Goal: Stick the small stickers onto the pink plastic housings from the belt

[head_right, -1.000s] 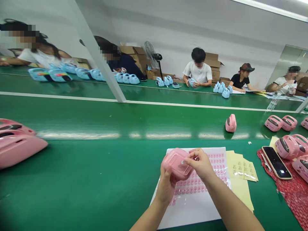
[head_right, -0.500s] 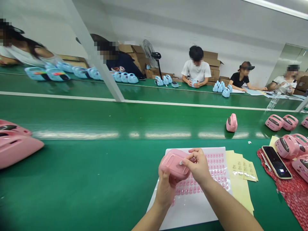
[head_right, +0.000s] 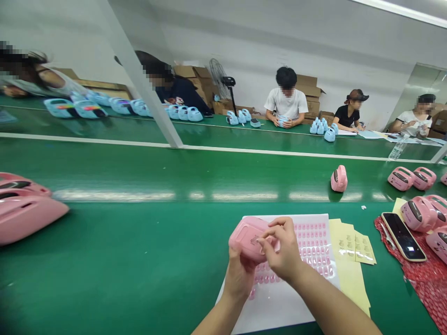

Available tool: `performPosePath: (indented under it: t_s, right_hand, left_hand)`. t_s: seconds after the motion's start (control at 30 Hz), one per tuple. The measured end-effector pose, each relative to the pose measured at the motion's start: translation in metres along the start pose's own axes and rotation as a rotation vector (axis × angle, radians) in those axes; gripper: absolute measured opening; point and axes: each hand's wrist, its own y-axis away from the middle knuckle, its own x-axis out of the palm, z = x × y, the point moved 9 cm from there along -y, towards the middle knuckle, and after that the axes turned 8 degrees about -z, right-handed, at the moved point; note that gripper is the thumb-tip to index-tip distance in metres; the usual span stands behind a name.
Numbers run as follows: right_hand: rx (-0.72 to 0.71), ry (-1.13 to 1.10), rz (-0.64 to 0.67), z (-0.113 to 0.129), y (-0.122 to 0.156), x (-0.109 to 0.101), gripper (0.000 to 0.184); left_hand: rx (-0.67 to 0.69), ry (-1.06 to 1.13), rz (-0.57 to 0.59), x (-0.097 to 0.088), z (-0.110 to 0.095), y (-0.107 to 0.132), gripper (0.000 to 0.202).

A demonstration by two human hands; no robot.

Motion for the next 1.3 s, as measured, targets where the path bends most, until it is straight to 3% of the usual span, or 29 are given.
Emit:
performPosePath:
  t_s: [0.1,0.17,0.27,0.37,0.53,0.77,0.9,1.07,1.3]
  right_hand:
    - [0.102,-0.063,-0.073,-0.018,-0.015,-0.008,0.009]
    - [0.153,-0.012,-0.066,-0.038,-0.024,-0.002,0.015]
    - [0.152,0.121,0.119,-0.07,-0.026,0.034,0.032]
    - [0.128,0.237,0.282,-0.094,-0.02,0.075,0.042]
    - [0.112,0.27,0.317,-0.101,-0.016,0.108,0.046]
    - [0.16,0.166,0.25,-0.108,-0.01,0.101,0.042]
    - [0.36,-0.037,0.096,-0.108,-0.017,0.08,0.034]
    - [0.572,-0.431,-0.133,-0.079,-0.013,0.061,0.041]
    - [0.586,-0.573,-0.112,-0.043,-0.001,0.064,0.045]
  left_hand:
    - [-0.01,0.116,-0.047,-0.006,-0.018,-0.012,0.054]
    - [-0.036,0.235,-0.085,-0.014,-0.033,-0.024,0.05]
    - [-0.093,0.408,0.025,-0.018,-0.05,-0.042,0.054]
    - [-0.105,0.444,0.117,-0.023,-0.058,-0.055,0.056]
    - [-0.131,0.454,0.209,-0.027,-0.048,-0.061,0.058]
    - [-0.124,0.499,0.214,-0.023,-0.036,-0.057,0.064]
    - [-0.114,0.585,0.145,-0.025,-0.032,-0.058,0.059]
    - [-0.17,0.612,0.156,-0.017,-0.023,-0.05,0.061]
    - [-0.195,0.612,0.299,-0.003,-0.015,-0.037,0.062]
